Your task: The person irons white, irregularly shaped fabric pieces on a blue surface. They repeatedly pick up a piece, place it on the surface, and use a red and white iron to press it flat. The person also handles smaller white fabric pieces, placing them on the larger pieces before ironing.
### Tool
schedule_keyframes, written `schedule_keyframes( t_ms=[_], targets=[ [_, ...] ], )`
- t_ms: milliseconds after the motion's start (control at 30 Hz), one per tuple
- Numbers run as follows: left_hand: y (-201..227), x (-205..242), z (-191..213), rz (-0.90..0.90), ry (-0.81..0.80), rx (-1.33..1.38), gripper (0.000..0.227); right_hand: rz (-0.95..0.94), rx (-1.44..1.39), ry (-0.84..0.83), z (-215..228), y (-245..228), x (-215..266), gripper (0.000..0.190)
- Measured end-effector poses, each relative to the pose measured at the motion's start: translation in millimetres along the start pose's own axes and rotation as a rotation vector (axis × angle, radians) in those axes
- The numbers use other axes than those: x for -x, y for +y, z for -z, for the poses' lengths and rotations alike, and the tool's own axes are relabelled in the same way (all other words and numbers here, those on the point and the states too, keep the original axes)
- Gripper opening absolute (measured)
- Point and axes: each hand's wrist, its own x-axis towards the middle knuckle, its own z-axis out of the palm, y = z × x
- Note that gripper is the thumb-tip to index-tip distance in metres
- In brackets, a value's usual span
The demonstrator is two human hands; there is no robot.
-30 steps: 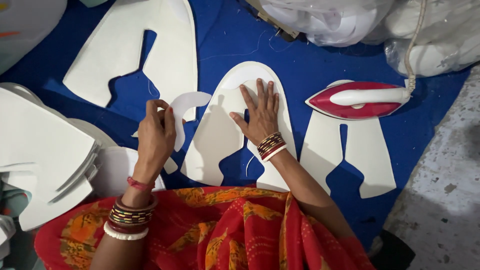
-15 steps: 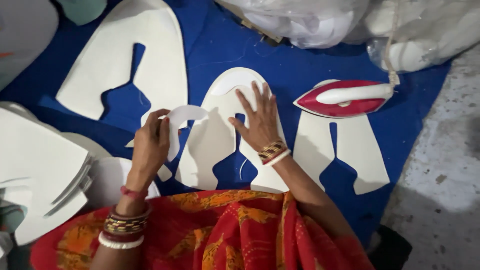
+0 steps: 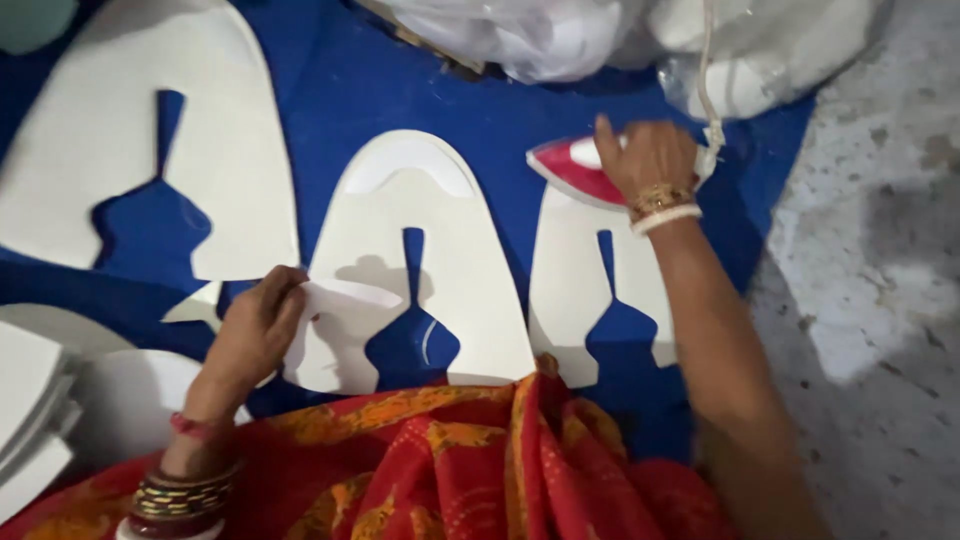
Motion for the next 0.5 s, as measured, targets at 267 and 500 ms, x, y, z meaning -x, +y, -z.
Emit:
schedule_keyframes(
  t_ms=[267,500],
  targets=[
    [12.3,2.1,2.9,0.056,-0.097,-0.011,0.026,-0.098,0.109,-0.054,8.2,-11.1,21.3,0.057],
    [15.1,7.3,4.7,0.061,-0.102,-0.045,0.027,-0.039,0.099,0.019,-3.4,-1.4,15.2,0.050]
  ],
)
